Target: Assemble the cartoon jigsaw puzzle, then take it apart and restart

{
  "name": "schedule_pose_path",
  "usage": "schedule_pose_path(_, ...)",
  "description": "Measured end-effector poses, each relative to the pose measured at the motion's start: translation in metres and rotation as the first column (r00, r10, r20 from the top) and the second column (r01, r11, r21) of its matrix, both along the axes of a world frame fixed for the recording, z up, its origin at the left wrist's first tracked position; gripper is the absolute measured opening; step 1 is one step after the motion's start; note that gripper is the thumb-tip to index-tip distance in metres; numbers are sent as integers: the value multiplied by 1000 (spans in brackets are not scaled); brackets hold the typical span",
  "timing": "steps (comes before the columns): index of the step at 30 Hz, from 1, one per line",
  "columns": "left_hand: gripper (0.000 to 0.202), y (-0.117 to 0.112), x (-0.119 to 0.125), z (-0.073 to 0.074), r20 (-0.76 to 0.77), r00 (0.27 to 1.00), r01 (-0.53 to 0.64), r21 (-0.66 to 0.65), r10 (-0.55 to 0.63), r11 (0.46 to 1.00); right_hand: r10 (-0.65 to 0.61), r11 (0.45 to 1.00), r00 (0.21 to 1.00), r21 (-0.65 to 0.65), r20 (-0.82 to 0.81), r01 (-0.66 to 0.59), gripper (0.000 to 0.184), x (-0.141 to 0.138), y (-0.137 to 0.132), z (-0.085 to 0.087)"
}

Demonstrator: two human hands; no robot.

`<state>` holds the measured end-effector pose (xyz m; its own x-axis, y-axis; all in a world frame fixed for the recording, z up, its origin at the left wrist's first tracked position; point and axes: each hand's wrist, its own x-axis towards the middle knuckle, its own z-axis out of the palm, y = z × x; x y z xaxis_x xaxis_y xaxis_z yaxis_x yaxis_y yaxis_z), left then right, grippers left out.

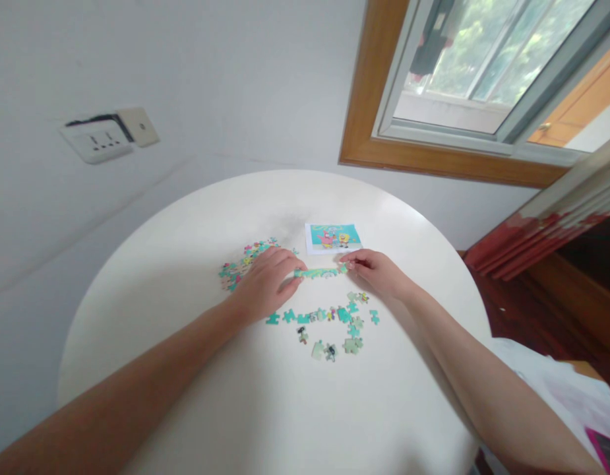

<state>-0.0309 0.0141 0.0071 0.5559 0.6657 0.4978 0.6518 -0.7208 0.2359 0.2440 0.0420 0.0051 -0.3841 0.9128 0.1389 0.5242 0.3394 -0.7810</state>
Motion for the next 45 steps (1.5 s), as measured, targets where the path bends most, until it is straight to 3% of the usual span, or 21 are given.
schedule_pose_path(3,15,0,1,-1,-9,1000,7,-8,-7,1000,20,997,999,68,48,-24,29,-2,1,-2)
schedule_pose_path(24,15,0,1,-1,-15,1000,1,-16,-2,1000,86,969,976,210,199,-129,29,-10,0,5)
schedule_pose_path(32,16,0,0,-1,-15,1000,9,-23,-9,1000,-19,986,973,163,228,-19,24,-7,-9,3)
schedule_pose_path(45,17,1,0,-1,2,1000,13,-43,-13,999,25,984,971,168,236,-66,23,-4,-9,0)
